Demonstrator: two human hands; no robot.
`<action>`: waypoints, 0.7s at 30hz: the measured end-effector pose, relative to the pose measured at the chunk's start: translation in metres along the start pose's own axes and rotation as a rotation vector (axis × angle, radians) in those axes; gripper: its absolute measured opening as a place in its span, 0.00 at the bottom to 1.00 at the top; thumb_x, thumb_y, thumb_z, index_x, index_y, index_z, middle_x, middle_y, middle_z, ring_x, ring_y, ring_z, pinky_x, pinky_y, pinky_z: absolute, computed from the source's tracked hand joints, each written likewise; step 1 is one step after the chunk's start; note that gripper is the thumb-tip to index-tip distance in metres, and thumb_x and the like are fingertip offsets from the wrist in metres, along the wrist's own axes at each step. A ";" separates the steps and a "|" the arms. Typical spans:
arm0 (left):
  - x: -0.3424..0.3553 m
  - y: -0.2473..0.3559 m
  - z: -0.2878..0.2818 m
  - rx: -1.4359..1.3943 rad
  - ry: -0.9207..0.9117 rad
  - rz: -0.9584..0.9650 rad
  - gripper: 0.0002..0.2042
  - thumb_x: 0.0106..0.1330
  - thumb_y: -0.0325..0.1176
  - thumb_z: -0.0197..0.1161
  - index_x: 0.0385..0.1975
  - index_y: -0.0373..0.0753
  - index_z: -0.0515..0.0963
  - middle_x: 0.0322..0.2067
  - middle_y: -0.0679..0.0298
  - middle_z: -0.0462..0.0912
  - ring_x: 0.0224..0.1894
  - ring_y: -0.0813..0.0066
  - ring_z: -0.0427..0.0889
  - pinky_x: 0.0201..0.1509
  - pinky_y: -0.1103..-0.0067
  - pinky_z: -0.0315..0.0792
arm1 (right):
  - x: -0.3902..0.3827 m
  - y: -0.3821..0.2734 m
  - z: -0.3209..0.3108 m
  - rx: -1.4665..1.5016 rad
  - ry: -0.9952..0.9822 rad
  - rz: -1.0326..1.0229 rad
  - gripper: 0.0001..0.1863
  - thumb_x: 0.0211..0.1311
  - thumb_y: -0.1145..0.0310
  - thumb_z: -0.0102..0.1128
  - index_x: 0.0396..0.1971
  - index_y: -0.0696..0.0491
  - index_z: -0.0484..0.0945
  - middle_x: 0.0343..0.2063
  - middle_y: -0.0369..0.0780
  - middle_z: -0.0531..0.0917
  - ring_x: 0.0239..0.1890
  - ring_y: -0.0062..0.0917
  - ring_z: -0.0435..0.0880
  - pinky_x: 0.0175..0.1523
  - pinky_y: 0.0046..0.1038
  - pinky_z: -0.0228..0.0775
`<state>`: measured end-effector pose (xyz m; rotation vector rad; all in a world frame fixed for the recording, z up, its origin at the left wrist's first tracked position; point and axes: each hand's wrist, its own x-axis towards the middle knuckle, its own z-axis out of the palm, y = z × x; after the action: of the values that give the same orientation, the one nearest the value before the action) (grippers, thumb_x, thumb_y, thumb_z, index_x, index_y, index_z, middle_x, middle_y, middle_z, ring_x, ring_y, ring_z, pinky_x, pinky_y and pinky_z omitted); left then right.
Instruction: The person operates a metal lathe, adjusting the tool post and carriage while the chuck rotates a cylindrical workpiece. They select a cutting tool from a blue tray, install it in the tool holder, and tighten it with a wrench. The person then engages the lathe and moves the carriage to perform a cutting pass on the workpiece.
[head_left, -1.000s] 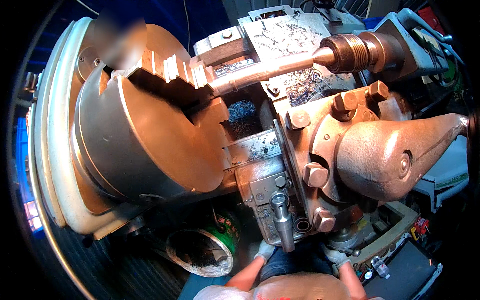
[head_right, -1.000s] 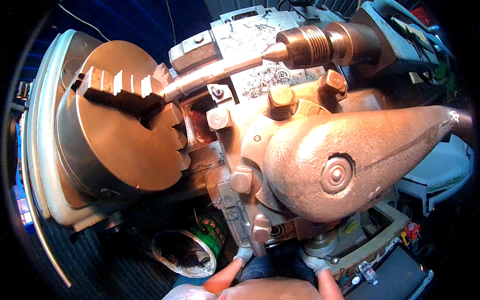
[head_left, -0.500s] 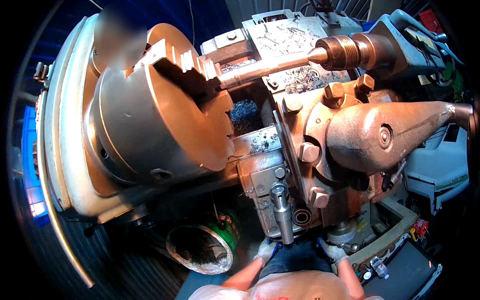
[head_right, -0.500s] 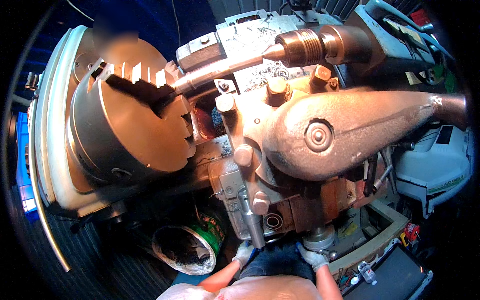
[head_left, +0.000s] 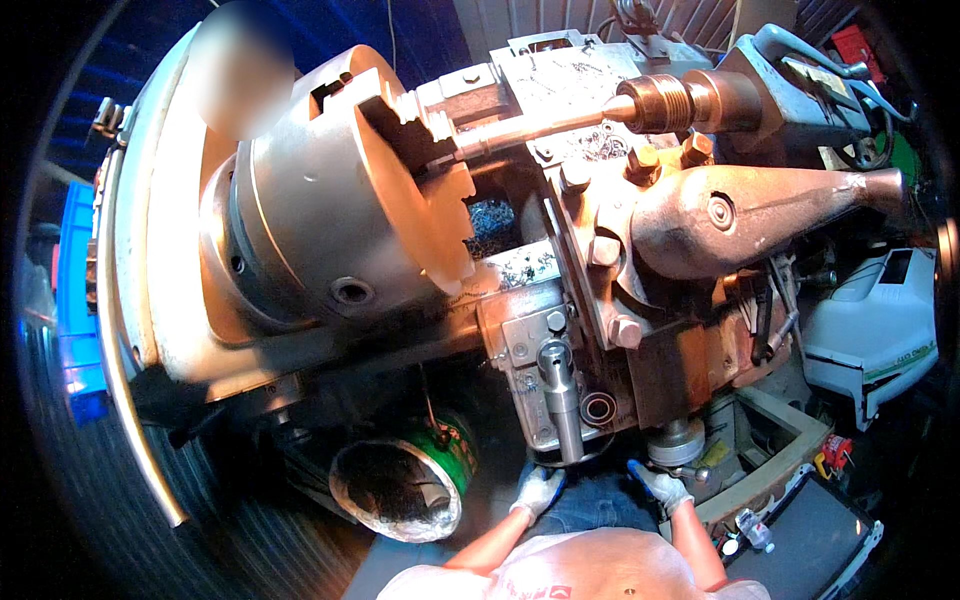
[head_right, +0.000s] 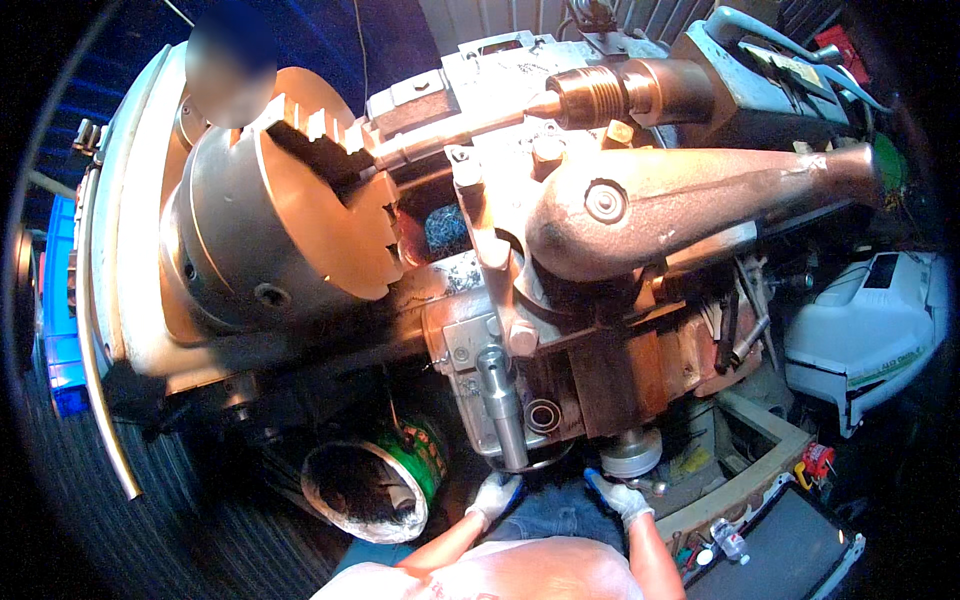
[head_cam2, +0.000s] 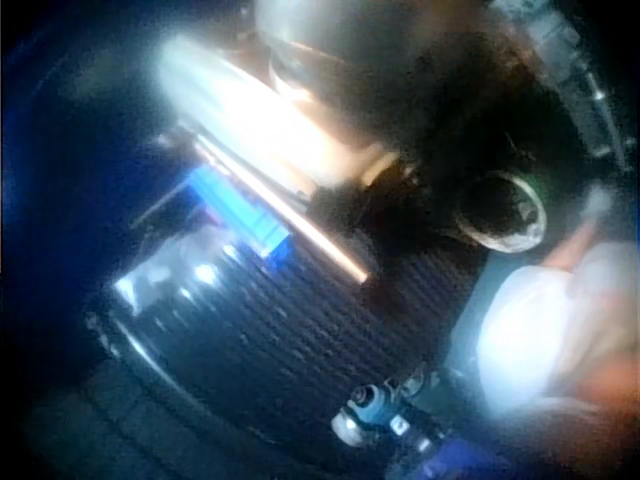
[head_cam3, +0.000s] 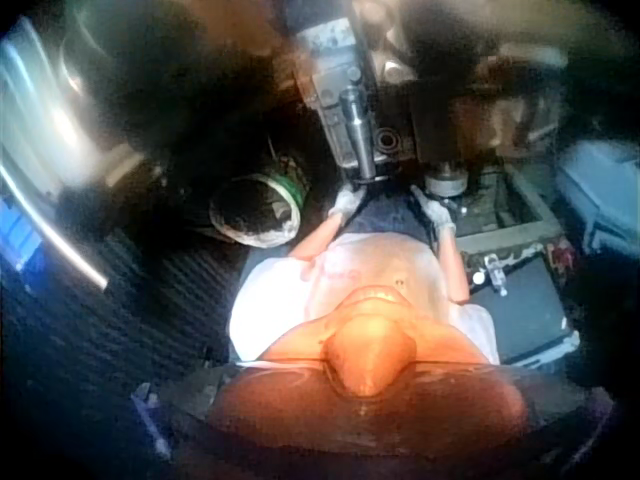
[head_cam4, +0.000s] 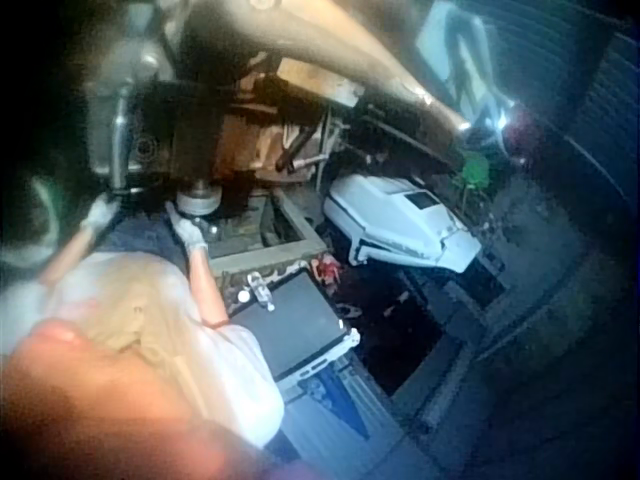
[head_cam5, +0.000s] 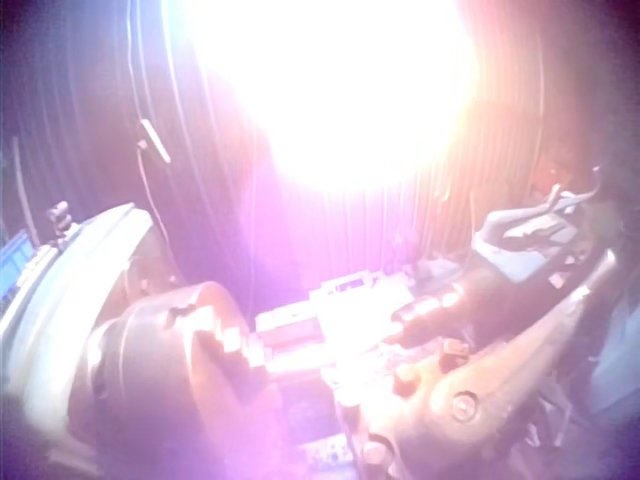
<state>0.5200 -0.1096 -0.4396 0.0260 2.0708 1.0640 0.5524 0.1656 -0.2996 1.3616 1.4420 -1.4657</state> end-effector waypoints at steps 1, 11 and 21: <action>0.001 0.000 -0.003 -0.095 -0.047 -0.105 0.20 0.66 0.44 0.62 0.51 0.35 0.75 0.43 0.58 0.80 0.40 0.67 0.78 0.44 0.73 0.72 | 0.003 0.009 -0.002 -0.002 0.000 0.029 0.18 0.60 0.50 0.67 0.34 0.50 0.83 0.31 0.35 0.83 0.33 0.23 0.78 0.40 0.28 0.71; 0.003 0.075 -0.045 -0.246 0.134 -0.296 0.33 0.59 0.46 0.69 0.61 0.35 0.66 0.56 0.48 0.77 0.58 0.53 0.77 0.60 0.67 0.70 | 0.038 0.068 -0.008 0.256 -0.009 -0.309 0.13 0.66 0.62 0.63 0.44 0.54 0.82 0.39 0.35 0.85 0.41 0.21 0.81 0.49 0.26 0.74; 0.018 0.074 -0.048 -0.130 0.071 -0.150 0.30 0.59 0.45 0.68 0.57 0.37 0.68 0.55 0.45 0.77 0.59 0.49 0.75 0.60 0.66 0.69 | 0.003 0.018 -0.003 -0.045 0.078 -0.375 0.13 0.67 0.57 0.61 0.39 0.51 0.84 0.34 0.34 0.86 0.36 0.23 0.81 0.45 0.29 0.73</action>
<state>0.4526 -0.0884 -0.3837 -0.2322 2.0271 1.1178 0.5695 0.1659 -0.3074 1.1755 1.8450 -1.6106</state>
